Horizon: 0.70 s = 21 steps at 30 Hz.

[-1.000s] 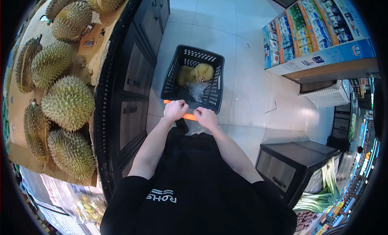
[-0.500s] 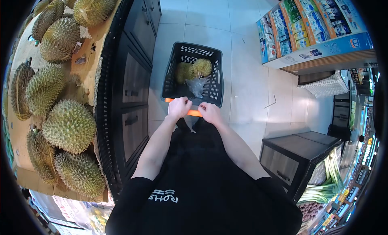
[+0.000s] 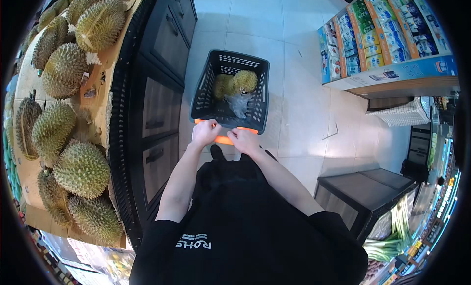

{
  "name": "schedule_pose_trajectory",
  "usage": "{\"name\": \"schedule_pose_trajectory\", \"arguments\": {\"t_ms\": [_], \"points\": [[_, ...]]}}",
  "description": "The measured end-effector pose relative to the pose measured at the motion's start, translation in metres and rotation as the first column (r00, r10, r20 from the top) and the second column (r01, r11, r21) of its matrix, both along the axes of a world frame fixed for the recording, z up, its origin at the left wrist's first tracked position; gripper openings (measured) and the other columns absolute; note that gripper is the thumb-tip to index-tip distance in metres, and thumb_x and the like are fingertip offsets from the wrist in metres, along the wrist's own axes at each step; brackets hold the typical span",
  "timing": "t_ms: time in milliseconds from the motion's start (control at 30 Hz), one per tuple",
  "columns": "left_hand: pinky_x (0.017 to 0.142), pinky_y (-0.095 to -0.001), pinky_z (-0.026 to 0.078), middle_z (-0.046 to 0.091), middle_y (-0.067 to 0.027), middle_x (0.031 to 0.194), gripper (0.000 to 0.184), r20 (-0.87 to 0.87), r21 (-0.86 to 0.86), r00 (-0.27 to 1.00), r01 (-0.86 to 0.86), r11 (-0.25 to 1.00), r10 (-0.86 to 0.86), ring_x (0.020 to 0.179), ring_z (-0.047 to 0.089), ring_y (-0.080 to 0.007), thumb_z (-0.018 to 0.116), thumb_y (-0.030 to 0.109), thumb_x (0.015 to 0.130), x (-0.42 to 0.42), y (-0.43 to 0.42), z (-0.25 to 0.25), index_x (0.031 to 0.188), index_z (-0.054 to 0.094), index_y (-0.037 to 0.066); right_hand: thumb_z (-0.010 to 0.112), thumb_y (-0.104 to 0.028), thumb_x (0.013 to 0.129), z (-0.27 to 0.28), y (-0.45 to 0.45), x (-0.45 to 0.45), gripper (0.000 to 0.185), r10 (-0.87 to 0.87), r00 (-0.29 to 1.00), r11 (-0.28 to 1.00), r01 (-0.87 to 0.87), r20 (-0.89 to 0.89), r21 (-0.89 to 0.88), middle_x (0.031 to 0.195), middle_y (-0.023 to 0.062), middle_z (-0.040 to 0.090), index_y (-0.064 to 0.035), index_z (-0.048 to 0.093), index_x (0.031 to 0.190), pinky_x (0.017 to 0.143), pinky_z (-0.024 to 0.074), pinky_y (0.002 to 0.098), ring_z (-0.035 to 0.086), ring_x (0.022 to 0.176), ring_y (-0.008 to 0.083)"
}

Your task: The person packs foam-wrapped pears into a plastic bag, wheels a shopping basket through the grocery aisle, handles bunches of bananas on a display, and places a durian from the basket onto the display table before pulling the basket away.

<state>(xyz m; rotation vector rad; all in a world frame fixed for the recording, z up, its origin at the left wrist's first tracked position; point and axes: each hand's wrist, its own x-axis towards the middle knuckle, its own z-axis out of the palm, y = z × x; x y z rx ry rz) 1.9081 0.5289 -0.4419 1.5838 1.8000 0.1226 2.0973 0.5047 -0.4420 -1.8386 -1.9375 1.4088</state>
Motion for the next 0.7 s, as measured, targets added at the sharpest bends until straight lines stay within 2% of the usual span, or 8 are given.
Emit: {"name": "schedule_pose_trajectory", "arguments": {"t_ms": [67, 233, 300, 333, 367, 467, 567, 700], "points": [[0.079, -0.0435, 0.053, 0.071, -0.0138, 0.084, 0.032, -0.014, 0.003, 1.000, -0.008, 1.000, 0.008, 0.086, 0.068, -0.0345, 0.058, 0.037, 0.083, 0.002, 0.011, 0.001, 0.094, 0.072, 0.011, 0.045, -0.048, 0.096, -0.003, 0.012, 0.004, 0.048, 0.061, 0.997, 0.997, -0.063, -0.049, -0.037, 0.086, 0.0201, 0.069, -0.0068, 0.069, 0.093, 0.075, 0.0515, 0.0487, 0.066, 0.086, 0.0391], [0.078, -0.0433, 0.053, 0.071, -0.0119, 0.082, 0.034, -0.031, -0.046, 0.999, -0.028, 0.999, 0.027, 0.084, 0.068, -0.0333, 0.060, 0.041, 0.080, 0.008, 0.031, 0.000, 0.093, 0.073, 0.011, 0.045, -0.054, 0.095, -0.014, 0.033, 0.024, 0.052, 0.231, 0.948, 0.971, -0.240, -0.218, -0.014, 0.092, 0.0195, 0.070, -0.0070, 0.067, 0.101, 0.078, 0.0514, 0.0492, 0.066, 0.089, 0.0398], [0.079, -0.0428, 0.053, 0.071, -0.0118, 0.088, 0.033, -0.043, -0.093, 0.998, -0.049, 0.994, 0.045, 0.087, 0.068, -0.0326, 0.060, 0.038, 0.080, 0.011, 0.036, 0.001, 0.092, 0.073, 0.010, 0.048, -0.054, 0.094, -0.014, 0.039, 0.032, 0.052, 0.435, 0.884, 0.900, -0.426, -0.174, 0.087, 0.098, 0.0195, 0.068, -0.0068, 0.063, 0.110, 0.079, 0.0501, 0.0471, 0.065, 0.093, 0.0384], [0.080, -0.0419, 0.052, 0.070, -0.0135, 0.090, 0.032, -0.043, 0.005, 0.999, -0.024, 1.000, 0.024, 0.087, 0.067, -0.0328, 0.060, 0.035, 0.081, 0.012, 0.036, -0.001, 0.093, 0.072, 0.008, 0.050, -0.055, 0.093, -0.018, 0.043, 0.034, 0.053, 0.470, 0.860, 0.882, -0.465, -0.197, 0.075, 0.099, 0.0198, 0.068, -0.0072, 0.058, 0.115, 0.080, 0.0498, 0.0486, 0.065, 0.092, 0.0393], [0.081, -0.0411, 0.052, 0.069, -0.0153, 0.092, 0.031, -0.046, 0.103, 0.999, 0.003, 0.995, 0.002, 0.088, 0.067, -0.0329, 0.061, 0.033, 0.082, 0.012, 0.037, -0.003, 0.093, 0.072, 0.006, 0.050, -0.055, 0.093, -0.021, 0.047, 0.035, 0.053, 0.473, 0.857, 0.880, -0.469, -0.205, 0.073, 0.099, 0.0198, 0.068, -0.0072, 0.058, 0.115, 0.080, 0.0498, 0.0486, 0.065, 0.092, 0.0393], [0.085, -0.0411, 0.051, 0.069, -0.0163, 0.102, 0.032, -0.106, 0.146, 0.994, 0.037, 0.989, -0.021, 0.094, 0.066, -0.0329, 0.062, 0.033, 0.082, 0.015, 0.042, -0.001, 0.095, 0.072, 0.005, 0.052, -0.053, 0.093, -0.026, 0.055, 0.036, 0.051, 0.498, 0.823, 0.863, -0.500, -0.273, 0.068, 0.095, 0.0212, 0.067, -0.0067, 0.056, 0.115, 0.079, 0.0493, 0.0498, 0.065, 0.091, 0.0399], [0.085, -0.0410, 0.052, 0.069, -0.0160, 0.101, 0.036, -0.142, 0.044, 0.988, -0.053, 0.998, 0.059, 0.094, 0.067, -0.0317, 0.061, 0.038, 0.082, 0.016, 0.041, -0.003, 0.094, 0.073, 0.007, 0.053, -0.051, 0.093, -0.027, 0.063, 0.040, 0.051, 0.529, 0.785, 0.834, -0.551, -0.322, 0.027, 0.092, 0.0222, 0.066, -0.0054, 0.055, 0.115, 0.078, 0.0489, 0.0504, 0.064, 0.089, 0.0408], [0.084, -0.0406, 0.052, 0.070, -0.0161, 0.099, 0.037, -0.155, 0.016, 0.984, -0.091, 0.996, 0.092, 0.093, 0.067, -0.0319, 0.061, 0.039, 0.082, 0.018, 0.045, 0.000, 0.095, 0.073, 0.007, 0.053, -0.047, 0.094, -0.025, 0.070, 0.038, 0.049, 0.552, 0.750, 0.801, -0.599, -0.364, -0.018, 0.096, 0.0241, 0.066, -0.0039, 0.051, 0.120, 0.080, 0.0500, 0.0515, 0.064, 0.090, 0.0431]]}}
